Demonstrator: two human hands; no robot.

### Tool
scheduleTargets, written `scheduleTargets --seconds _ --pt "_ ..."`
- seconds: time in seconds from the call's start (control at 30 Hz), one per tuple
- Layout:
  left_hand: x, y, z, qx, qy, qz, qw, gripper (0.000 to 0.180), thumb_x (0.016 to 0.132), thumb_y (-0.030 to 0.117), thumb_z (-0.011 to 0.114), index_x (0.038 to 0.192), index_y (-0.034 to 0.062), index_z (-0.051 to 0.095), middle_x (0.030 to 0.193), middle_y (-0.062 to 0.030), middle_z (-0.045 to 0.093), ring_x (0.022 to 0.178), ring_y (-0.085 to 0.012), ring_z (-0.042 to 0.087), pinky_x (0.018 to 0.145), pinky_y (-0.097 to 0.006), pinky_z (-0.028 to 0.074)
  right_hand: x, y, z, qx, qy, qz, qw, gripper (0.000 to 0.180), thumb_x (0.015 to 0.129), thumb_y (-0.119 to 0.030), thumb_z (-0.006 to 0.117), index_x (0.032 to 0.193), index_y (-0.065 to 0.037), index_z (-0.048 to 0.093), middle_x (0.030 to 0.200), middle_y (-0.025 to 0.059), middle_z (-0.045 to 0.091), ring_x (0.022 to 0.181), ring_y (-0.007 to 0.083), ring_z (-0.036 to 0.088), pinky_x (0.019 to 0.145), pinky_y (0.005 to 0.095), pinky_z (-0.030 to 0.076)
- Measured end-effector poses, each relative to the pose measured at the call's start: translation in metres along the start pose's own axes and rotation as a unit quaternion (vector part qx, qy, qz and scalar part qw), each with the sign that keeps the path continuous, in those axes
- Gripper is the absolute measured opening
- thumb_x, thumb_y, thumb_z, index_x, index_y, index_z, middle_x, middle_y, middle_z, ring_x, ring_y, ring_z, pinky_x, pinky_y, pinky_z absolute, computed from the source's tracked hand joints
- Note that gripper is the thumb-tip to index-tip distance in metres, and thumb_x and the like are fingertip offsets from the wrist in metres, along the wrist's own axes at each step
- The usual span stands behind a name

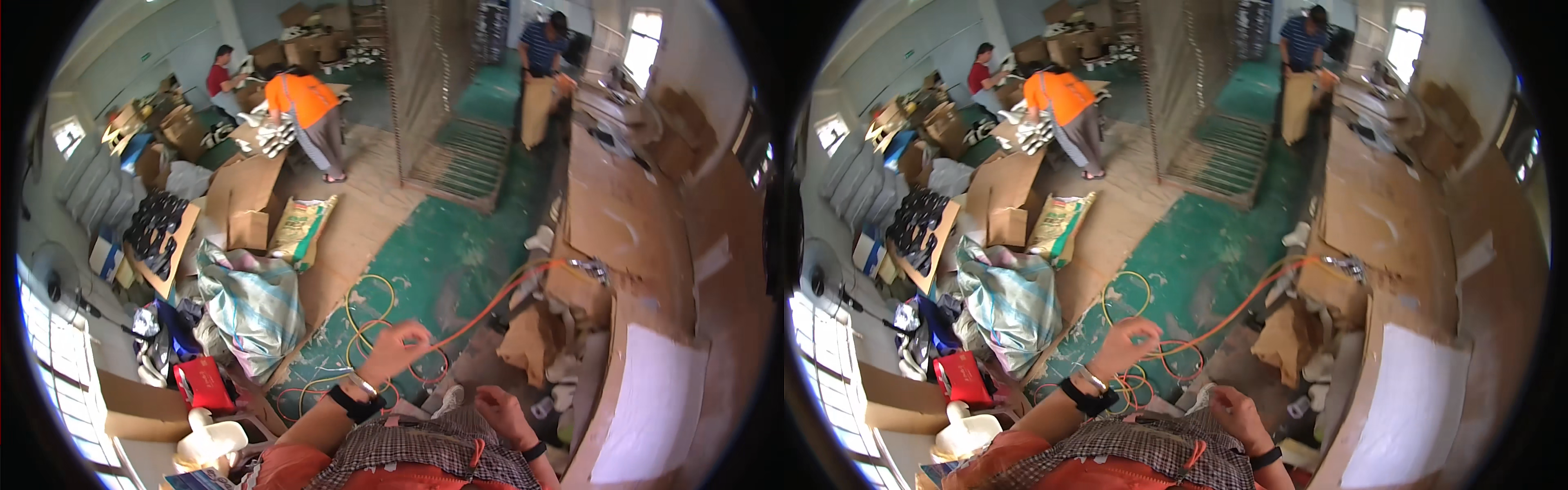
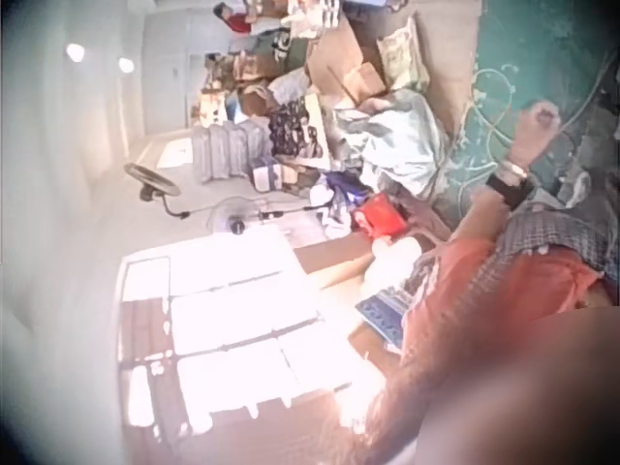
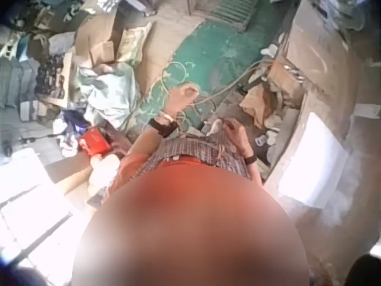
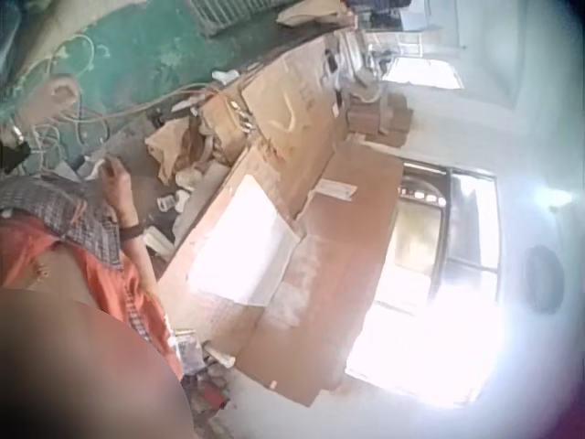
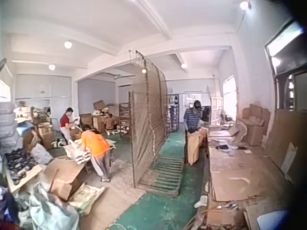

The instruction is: The person assembles bicycle seats by fitting grey foam covers onto black plastic seat bases. They pick up foam pieces and bases from piles and cardboard boxes, align the foam over the base, and press it into place. The person moves between different areas of the workshop to retrieve materials and place finished units.

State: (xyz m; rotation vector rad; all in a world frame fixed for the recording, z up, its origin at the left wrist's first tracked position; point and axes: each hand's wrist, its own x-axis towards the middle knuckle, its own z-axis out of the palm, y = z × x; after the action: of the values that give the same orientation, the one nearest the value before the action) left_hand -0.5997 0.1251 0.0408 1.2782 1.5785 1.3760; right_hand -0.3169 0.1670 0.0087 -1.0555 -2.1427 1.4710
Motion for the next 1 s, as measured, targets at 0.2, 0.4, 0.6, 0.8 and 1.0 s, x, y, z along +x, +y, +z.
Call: scheduleTargets --seconds 0.2,0.4,0.6,0.8,1.0 --pt "0.044 -0.038 0.033 0.088 -0.067 0.046 0.993 0.015 0.074 0.008 0.068 0.084 0.0058 0.056 0.109 -0.0118 0.058 0.094 -0.0257 0.060 0.077 -0.035 0.051 0.154 -0.007 -0.003 0.138 -0.045 -0.103 0.984 0.021 0.088 -0.008 0.058 0.108 -0.001 0.059 0.088 0.0042 0.064 0.075 0.0084 0.057 0.067 0.0234 0.047" --pt "0.141 -0.040 0.039 0.111 0.009 0.052 0.992 0.033 0.072 0.011 0.071 0.096 0.0063 0.048 0.122 -0.0145 0.048 0.109 -0.0268 0.052 0.091 -0.035 0.043 0.267 -0.011 -0.053 0.094 -0.142 -0.108 0.980 0.013 0.088 -0.005 0.058 0.097 0.002 0.063 0.085 0.0046 0.064 0.079 0.0103 0.059 0.071 0.0231 0.048" --pt "0.223 -0.078 0.015 0.109 -0.024 0.060 0.992 0.043 0.070 0.021 0.073 0.102 0.0046 0.049 0.115 -0.0146 0.052 0.099 -0.0258 0.055 0.085 -0.034 0.046 0.343 0.013 -0.060 0.210 -0.210 -0.033 0.954 0.014 0.089 -0.006 0.058 0.098 0.002 0.063 0.090 0.0055 0.066 0.080 0.0106 0.060 0.073 0.0230 0.049" --pt "0.318 -0.137 -0.029 0.034 -0.183 -0.089 0.979 0.056 0.074 0.025 0.073 0.118 0.0047 0.045 0.120 -0.0095 0.049 0.104 -0.0191 0.054 0.091 -0.032 0.043 0.439 0.023 -0.054 0.172 -0.241 0.010 0.955 0.013 0.090 -0.009 0.058 0.095 0.002 0.063 0.088 0.0027 0.064 0.083 0.0072 0.057 0.076 0.0233 0.047" --pt "0.438 -0.194 -0.124 0.065 -0.211 -0.052 0.974 0.062 0.072 0.032 0.075 0.120 0.0057 0.046 0.114 -0.0072 0.053 0.101 -0.0184 0.055 0.090 -0.033 0.043 0.598 0.016 -0.014 0.096 -0.274 -0.090 0.953 0.015 0.093 -0.012 0.053 0.088 0.000 0.061 0.082 0.0017 0.062 0.078 0.0077 0.056 0.070 0.0232 0.046"
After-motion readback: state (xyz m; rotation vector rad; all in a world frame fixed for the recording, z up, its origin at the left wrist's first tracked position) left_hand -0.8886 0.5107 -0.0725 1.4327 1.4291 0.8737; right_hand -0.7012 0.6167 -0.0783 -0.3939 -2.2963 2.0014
